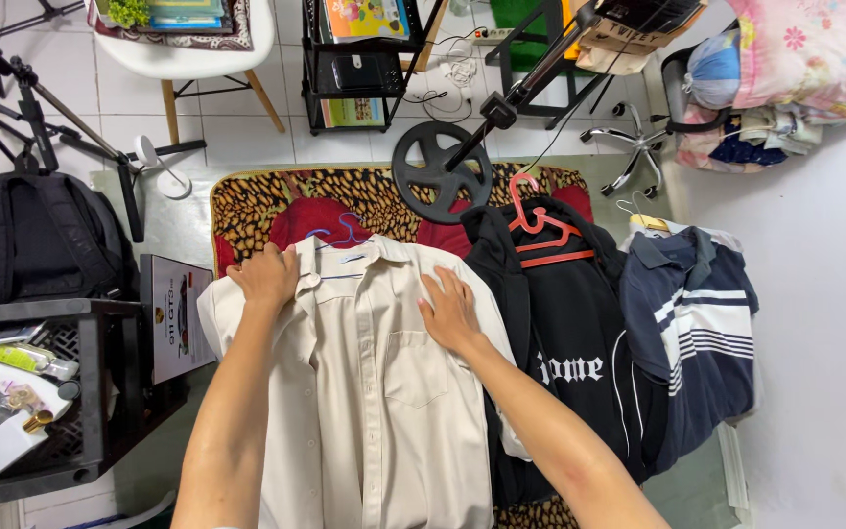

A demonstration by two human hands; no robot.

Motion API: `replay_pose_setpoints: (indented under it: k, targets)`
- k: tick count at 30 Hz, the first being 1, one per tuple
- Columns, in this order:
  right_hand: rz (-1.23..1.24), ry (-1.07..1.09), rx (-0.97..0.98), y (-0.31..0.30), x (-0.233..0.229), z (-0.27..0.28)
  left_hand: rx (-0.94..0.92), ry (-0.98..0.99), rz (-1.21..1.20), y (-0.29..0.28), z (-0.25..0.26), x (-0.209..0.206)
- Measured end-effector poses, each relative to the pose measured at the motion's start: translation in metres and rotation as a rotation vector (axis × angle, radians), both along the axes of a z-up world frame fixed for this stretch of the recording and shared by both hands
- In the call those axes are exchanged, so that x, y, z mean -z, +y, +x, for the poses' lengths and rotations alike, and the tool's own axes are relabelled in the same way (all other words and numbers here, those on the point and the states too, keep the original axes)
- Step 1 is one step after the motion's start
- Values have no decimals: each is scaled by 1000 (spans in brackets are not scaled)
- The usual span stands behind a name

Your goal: The person takes several garments on hangers from a rack and lays them out on a table for display, including a grey shirt, a black shirt, a white shirt, a black hoodie, a striped polo, a white button-down shirt, a grey track jacket, a white textured shirt, a blue-and-white jacket, a brown shirt, and a black leather jacket. They also lay out a pair of white trousers on a hanger.

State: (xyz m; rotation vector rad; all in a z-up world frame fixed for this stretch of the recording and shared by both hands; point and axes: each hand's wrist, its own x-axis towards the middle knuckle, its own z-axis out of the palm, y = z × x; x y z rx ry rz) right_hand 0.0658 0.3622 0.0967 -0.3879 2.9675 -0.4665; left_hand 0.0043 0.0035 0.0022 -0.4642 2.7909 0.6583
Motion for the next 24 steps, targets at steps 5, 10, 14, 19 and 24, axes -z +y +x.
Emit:
replay_pose_setpoints:
  k: [5, 10, 14, 19, 24]
  targets:
    - [51, -69, 31, -4, -7, 18, -59, 431, 171, 33, 23, -30]
    - [38, -68, 31, -31, -17, 53, 34, 263, 91, 60, 64, -57]
    - [-20, -171, -21, -58, -31, 92, 76, 264, -58, 83, 101, -54]
    - [-133, -195, 17, -75, -38, 130, 90, 125, -57, 99, 161, -51]
    - [-169, -174, -69, -82, -92, 150, 88, 82, -21, 113, 216, -67]
